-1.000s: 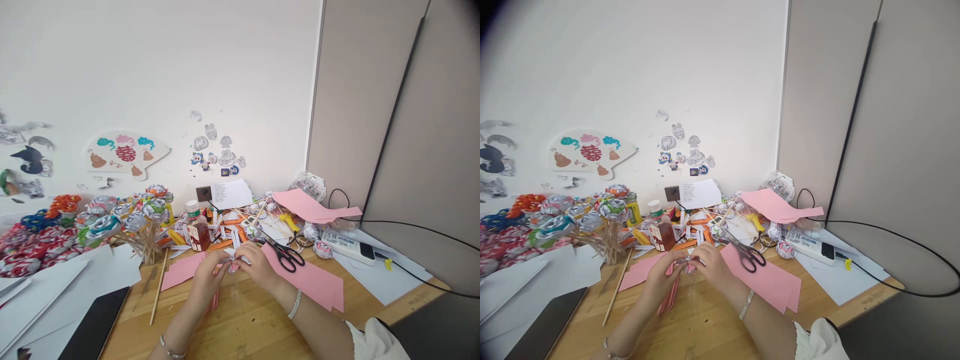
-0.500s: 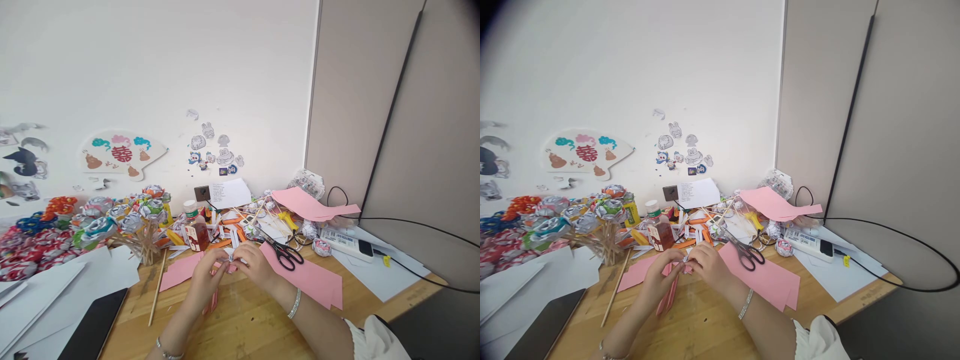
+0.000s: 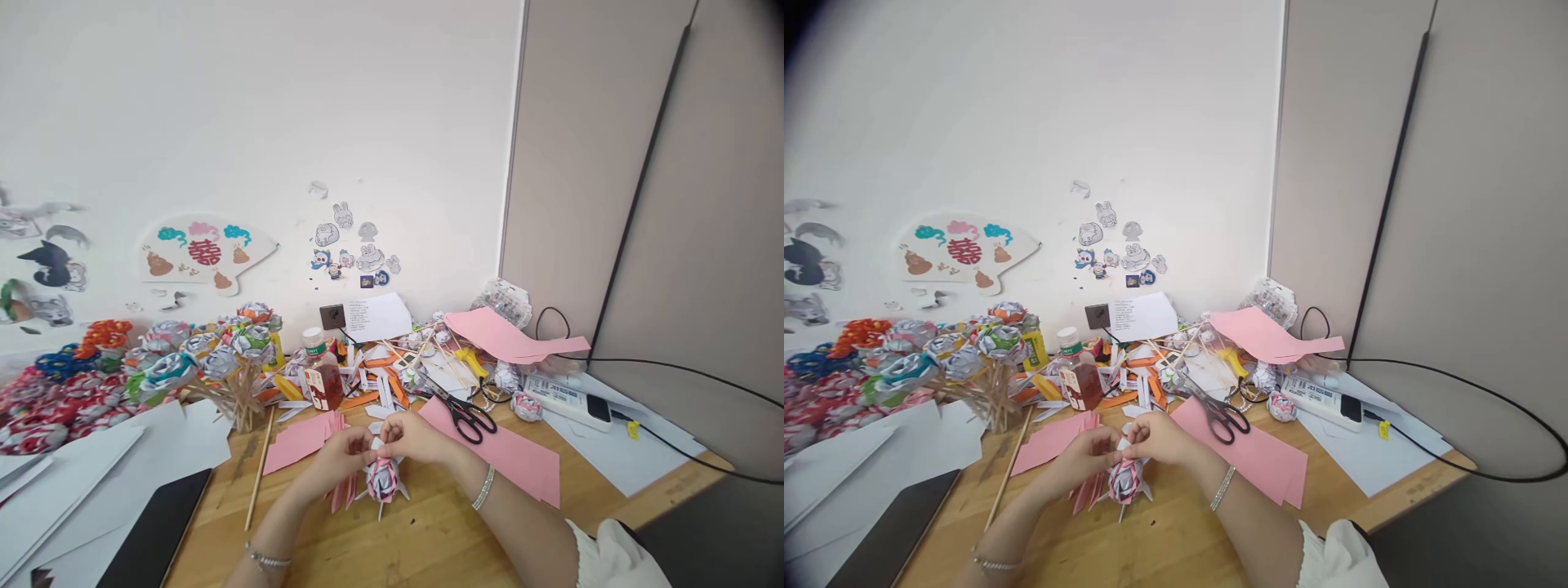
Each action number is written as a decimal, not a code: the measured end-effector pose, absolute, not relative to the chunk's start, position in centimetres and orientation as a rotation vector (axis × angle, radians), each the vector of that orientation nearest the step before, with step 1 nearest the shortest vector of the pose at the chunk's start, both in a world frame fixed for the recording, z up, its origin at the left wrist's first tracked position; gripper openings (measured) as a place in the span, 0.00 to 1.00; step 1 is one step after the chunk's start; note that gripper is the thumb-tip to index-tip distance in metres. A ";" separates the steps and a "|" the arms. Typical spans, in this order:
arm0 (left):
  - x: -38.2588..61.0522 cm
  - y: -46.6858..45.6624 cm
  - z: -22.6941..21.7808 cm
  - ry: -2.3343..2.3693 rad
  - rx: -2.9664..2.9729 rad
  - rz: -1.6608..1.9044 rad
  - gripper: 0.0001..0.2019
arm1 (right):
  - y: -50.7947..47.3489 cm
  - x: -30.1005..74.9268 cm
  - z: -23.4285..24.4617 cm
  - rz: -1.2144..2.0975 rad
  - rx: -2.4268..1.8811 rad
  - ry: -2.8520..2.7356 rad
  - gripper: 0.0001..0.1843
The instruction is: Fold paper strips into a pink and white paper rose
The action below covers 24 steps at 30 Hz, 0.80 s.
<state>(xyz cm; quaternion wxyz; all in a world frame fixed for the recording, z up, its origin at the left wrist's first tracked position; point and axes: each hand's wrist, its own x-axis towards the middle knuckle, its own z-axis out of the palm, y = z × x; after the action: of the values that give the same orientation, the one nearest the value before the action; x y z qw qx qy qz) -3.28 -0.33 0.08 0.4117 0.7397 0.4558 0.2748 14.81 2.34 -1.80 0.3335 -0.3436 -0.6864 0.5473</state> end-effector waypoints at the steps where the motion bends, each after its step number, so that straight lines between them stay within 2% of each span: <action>1: -3.2 -0.2 -0.2 1.147 1.867 0.702 0.13 | 2.4 14.8 -1.9 1.412 -0.918 -1.801 0.14; 7: -2.8 0.0 -0.6 1.249 1.914 0.751 0.13 | 2.2 14.5 -2.1 1.163 -0.952 -1.942 0.08; 12: -2.5 -0.3 -0.2 1.303 1.937 0.783 0.11 | 2.3 14.6 -1.8 1.272 -0.936 -1.941 0.07; 16: -2.5 -0.4 0.0 1.288 1.916 0.788 0.10 | 2.1 14.8 -1.4 1.154 -0.955 -2.014 0.08; 24: -3.3 -0.7 0.7 1.115 1.636 0.704 0.19 | 1.3 14.7 -0.8 0.800 -0.820 -2.135 0.09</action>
<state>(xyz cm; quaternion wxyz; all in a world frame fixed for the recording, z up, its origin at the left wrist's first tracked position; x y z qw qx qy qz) -3.29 -0.67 0.70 0.4969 0.6756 0.4606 0.2906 14.73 1.32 -0.76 0.3516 -0.3167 -0.8250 0.3090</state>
